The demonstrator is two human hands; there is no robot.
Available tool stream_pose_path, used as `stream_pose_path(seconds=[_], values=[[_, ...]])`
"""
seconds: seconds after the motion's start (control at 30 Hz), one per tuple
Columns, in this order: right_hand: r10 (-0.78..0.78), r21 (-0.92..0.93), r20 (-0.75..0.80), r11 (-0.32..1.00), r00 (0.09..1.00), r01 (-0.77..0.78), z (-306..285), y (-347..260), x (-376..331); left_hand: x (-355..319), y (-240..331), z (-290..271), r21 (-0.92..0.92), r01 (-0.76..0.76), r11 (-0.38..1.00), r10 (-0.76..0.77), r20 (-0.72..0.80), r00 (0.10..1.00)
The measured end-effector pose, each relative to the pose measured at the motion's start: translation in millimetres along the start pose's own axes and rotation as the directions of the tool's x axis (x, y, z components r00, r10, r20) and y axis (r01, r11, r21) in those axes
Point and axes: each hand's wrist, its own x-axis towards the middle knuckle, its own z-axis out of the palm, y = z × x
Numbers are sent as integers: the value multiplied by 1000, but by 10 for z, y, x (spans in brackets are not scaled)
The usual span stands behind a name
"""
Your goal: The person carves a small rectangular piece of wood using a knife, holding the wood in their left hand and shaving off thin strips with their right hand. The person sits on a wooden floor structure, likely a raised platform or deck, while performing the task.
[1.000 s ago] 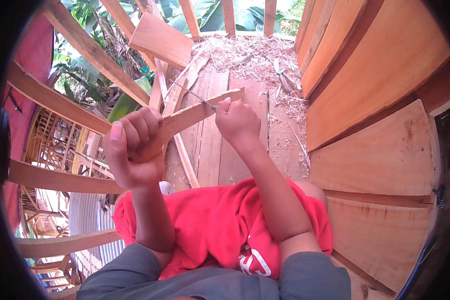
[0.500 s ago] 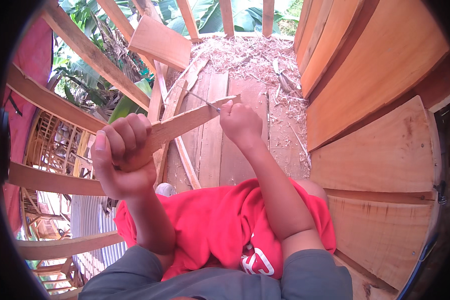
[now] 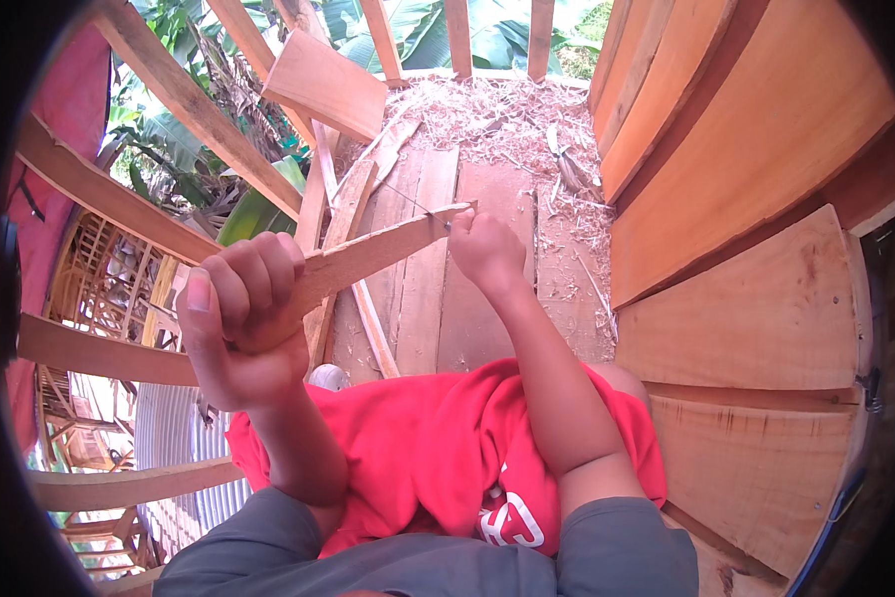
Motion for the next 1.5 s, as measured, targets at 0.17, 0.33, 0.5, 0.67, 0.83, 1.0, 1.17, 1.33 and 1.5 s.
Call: stream_pose_path(seconds=[0.17, 0.33, 0.5, 0.67, 0.83, 1.0, 1.17, 1.33, 1.5], values=[[-18, -63, -136, 998, 991, 10, 32, 22, -41, -2, -54, -106, -74, 11, 997, -13, -21, 1000], [-21, -174, -214, 985, 977, -17, 32, -18, -11, -10, -139, -59, -25, 11, 1000, -11, -5, 1000], [68, -285, -213, 950, 975, -129, -2, 11, 31, -20, -89, -74, -40, -2, 999, 1, -24, 1000], [270, -294, -138, 908, 953, -300, -187, 415, 180, 19, 263, -230, -70, 47, 996, -49, -25, 998], [215, 61, 68, 974, 974, -220, -119, 229, 207, 85, 340, -370, -49, 54, 997, -57, -69, 996], [-3, 279, 390, 953, 921, -115, -230, -28, 18, 91, 200, -462, -81, -55, 995, 57, 23, 998], [-239, 357, 462, 932, 854, 68, -164, -87, -72, 118, -96, -271, -15, -166, 986, 158, -228, 961], [-221, 297, 401, 950, 889, 102, -97, -88, -48, 84, -290, -325, -155, -45, 987, -4, -304, 953], [-110, 295, 310, 955, 944, 14, -122, -215, -129, 24, -529, -293, -158, -36, 987, -44, -476, 878]])
